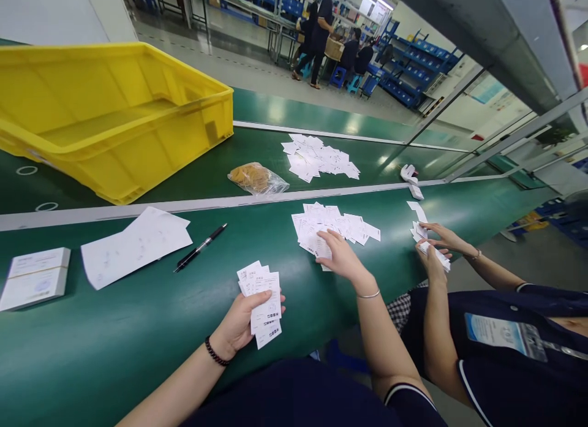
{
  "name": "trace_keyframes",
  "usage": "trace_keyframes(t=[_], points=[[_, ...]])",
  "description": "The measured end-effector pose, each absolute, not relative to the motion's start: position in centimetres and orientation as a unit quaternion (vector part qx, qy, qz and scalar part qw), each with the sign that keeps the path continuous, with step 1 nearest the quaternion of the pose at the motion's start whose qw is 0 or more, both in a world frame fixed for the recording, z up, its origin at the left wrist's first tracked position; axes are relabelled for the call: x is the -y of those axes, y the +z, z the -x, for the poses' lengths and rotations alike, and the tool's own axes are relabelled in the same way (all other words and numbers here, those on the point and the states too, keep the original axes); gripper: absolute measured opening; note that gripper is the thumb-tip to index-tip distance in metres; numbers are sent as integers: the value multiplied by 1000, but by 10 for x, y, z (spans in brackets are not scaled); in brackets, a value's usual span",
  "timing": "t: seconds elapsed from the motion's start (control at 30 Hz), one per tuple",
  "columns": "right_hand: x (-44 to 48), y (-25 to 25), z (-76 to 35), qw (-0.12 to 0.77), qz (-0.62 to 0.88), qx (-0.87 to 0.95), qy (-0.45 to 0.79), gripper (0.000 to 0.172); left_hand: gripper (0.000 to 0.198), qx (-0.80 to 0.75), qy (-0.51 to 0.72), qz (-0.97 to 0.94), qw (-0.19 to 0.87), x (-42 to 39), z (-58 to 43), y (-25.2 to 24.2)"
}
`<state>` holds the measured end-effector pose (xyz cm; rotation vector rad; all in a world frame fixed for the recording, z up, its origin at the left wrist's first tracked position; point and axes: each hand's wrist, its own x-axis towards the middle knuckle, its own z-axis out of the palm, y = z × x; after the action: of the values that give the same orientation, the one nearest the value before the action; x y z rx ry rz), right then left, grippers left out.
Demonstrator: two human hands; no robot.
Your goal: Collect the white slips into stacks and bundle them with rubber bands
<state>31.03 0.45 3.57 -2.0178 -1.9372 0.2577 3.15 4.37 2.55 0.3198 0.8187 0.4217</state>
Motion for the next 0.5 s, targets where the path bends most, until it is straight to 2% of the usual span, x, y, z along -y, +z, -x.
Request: trace_keyframes(t=[0.1, 0.2, 0.27, 0.33, 0.43, 0.5], points=[[-8, 34, -338, 94, 737, 661, 103, 70, 19, -392, 197, -161, 884, -43, -32, 26], [-9, 34, -342, 109, 747, 651, 84, 61, 20, -394, 199, -161, 883, -44, -32, 23], [-8, 38, -338, 165, 758, 625, 85, 37, 22, -389, 205, -160, 884, -45, -32, 21], [-5, 43, -328, 260, 760, 582, 127, 14, 24, -381, 209, -162, 886, -45, -32, 19], [1, 51, -294, 384, 712, 532, 248, 19, 26, -368, 210, -167, 890, -44, -32, 17], [2, 51, -260, 402, 660, 546, 323, 22, 31, -342, 218, -173, 898, -43, -33, 17]])
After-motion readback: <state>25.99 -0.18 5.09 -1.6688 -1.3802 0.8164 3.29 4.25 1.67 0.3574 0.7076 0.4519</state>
